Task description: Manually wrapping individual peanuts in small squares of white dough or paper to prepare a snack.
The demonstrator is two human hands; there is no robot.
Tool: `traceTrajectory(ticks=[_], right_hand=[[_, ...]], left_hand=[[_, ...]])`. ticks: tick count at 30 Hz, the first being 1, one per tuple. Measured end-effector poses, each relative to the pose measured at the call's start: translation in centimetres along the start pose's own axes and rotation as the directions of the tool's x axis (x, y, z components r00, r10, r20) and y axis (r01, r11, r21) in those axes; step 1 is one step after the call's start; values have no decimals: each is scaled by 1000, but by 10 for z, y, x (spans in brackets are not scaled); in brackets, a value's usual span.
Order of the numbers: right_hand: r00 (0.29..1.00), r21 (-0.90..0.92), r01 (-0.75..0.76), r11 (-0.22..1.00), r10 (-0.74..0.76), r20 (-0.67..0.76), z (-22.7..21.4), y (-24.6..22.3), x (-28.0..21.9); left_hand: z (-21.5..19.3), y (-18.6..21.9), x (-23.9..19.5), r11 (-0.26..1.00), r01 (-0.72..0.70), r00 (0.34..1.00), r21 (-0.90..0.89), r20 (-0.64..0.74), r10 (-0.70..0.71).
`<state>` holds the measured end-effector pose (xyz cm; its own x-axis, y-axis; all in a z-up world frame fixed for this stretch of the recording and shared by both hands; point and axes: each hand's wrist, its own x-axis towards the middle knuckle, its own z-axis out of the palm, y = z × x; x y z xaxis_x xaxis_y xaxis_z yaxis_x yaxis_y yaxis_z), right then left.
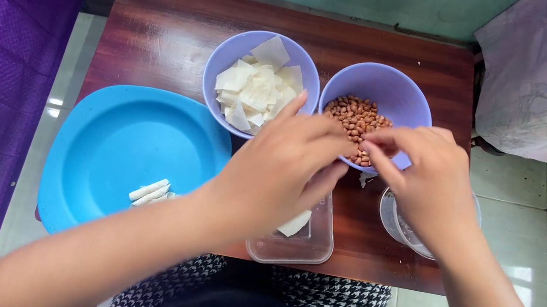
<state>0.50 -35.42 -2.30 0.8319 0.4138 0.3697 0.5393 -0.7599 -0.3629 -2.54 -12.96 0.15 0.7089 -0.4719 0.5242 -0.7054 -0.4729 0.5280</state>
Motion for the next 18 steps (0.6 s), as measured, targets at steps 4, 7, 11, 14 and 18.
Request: traceTrajectory(ticks=[4,7,11,14,18], right_hand=[[987,60,130,990,-124,-102,-8,-37,-30],[994,272,107,956,-93,-65,5,-54,-54],[999,411,36,911,-25,-34,47,-58,-85],[999,396,8,918,11,-45,74,-55,-104],[996,405,-19,914,54,-75,86,-58,-113]], left_hand=[[-8,28,-58,992,-11,994,-124,-111,-2],[11,25,-97,971,66,991,-231,-99,-91],[36,13,-126,980,38,995,-193,-86,-55],[47,4,-137,992,7,996,-123,-88,-18],[57,5,-141,994,55,993,-92,-99,-64]])
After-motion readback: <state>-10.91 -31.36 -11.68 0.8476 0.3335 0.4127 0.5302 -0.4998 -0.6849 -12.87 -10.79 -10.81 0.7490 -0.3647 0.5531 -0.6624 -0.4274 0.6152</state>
